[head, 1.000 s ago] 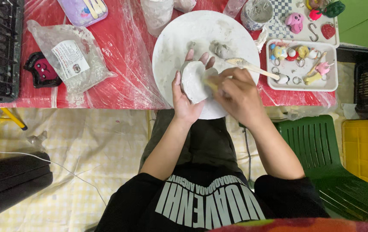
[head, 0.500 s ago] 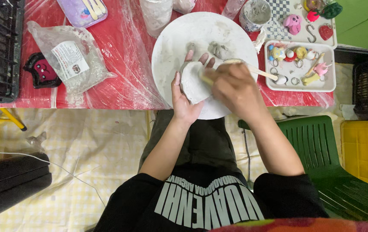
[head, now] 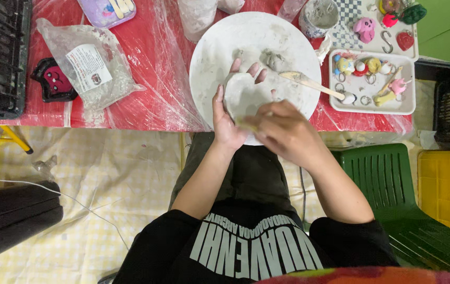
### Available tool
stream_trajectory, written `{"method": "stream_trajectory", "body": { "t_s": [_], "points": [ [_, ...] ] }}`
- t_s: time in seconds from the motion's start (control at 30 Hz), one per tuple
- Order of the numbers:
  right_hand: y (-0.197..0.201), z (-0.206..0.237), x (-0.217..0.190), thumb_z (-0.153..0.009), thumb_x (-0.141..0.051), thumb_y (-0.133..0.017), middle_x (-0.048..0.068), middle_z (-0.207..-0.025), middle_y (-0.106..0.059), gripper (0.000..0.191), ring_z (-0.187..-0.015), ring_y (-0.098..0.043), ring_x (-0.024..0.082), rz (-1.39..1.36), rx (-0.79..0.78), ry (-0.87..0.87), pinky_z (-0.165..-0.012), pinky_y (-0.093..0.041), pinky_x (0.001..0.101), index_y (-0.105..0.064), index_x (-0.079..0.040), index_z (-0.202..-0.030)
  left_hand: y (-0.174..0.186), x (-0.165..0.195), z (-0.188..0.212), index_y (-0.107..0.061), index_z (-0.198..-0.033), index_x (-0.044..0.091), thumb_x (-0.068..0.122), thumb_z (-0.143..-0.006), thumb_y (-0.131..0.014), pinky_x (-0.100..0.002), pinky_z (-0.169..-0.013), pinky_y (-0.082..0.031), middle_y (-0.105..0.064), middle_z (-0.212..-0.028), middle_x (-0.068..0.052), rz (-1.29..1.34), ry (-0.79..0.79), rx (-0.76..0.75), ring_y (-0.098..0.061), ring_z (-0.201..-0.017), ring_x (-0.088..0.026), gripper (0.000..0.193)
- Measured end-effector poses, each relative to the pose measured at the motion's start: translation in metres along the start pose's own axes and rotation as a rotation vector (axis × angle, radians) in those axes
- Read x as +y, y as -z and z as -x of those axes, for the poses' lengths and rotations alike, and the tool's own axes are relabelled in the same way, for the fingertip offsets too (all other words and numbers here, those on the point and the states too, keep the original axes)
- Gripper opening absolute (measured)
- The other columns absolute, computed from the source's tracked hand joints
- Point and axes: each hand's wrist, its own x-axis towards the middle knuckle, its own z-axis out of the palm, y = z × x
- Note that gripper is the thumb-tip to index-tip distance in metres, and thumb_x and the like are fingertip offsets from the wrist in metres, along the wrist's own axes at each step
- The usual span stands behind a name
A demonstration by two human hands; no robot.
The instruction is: The person shapes a heart-shaped clay piece on a round white bat, pressing and pinching its edges by hand, then repeatedly smooths the surface and rim with a yellow sponge, turning the piece to work different sides.
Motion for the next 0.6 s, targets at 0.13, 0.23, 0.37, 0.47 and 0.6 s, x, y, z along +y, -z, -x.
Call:
{"method": "stream_trajectory", "body": {
  "t_s": [0.13, 0.23, 0.37, 0.47, 0.6],
  "points": [
    [0.002, -0.006, 0.001, -0.082, -0.007, -0.079, 0.006, -0.112, -0.075, 0.019, -0.110, -0.067, 0.024, 0.097, 0.011, 0.104, -0.093, -0.050, 0.0388, -0.067, -0.006, -0.097, -0.001, -0.001, 0.000, -0.022, -0.170, 0.016, 0.049, -0.113, -0.034, -0.056, -0.128, -0.034, -0.036, -0.167, -0.017, -0.027, 0.019, -0.003, -0.037, -0.154, -0.031, 0.067],
    [0.008, -0.002, 0.006, -0.077, -0.007, -0.079, 0.005, -0.104, -0.075, 0.024, -0.105, -0.068, 0.024, 0.049, -0.100, 0.106, -0.092, -0.050, 0.0392, -0.074, -0.005, -0.101, -0.001, 0.000, -0.001, -0.023, -0.169, 0.017, 0.049, -0.113, -0.034, -0.061, -0.124, -0.034, -0.037, -0.166, -0.016, 0.029, -0.004, -0.004, -0.036, -0.155, -0.032, 0.066],
    [0.025, 0.025, 0.021, -0.081, 0.002, -0.080, 0.007, -0.112, -0.076, 0.025, -0.108, -0.067, 0.024, -0.077, 0.119, -0.136, -0.094, -0.054, 0.0356, -0.058, -0.006, -0.086, 0.002, 0.001, 0.000, -0.025, -0.168, 0.022, 0.049, -0.112, -0.036, -0.062, -0.127, -0.031, -0.036, -0.167, -0.012, 0.142, -0.004, 0.029, -0.034, -0.156, -0.032, 0.064],
    [0.029, 0.046, 0.035, -0.088, 0.007, -0.079, 0.010, -0.114, -0.073, 0.032, -0.113, -0.072, 0.023, -0.118, 0.367, -0.334, -0.093, -0.056, 0.0317, -0.050, -0.006, -0.087, 0.005, 0.003, -0.001, -0.026, -0.167, 0.025, 0.049, -0.112, -0.037, -0.065, -0.127, -0.028, -0.036, -0.168, -0.009, 0.167, -0.096, 0.060, -0.033, -0.156, -0.033, 0.062],
    [0.012, 0.057, 0.041, -0.088, 0.007, -0.083, 0.012, -0.118, -0.076, 0.035, -0.108, -0.070, 0.024, -0.004, 0.488, -0.474, -0.095, -0.054, 0.0338, -0.050, -0.002, -0.093, 0.009, 0.005, 0.001, -0.028, -0.167, 0.029, 0.049, -0.110, -0.038, -0.067, -0.129, -0.024, -0.036, -0.168, -0.004, 0.177, -0.225, 0.059, -0.031, -0.158, -0.031, 0.061]
  ]
}}
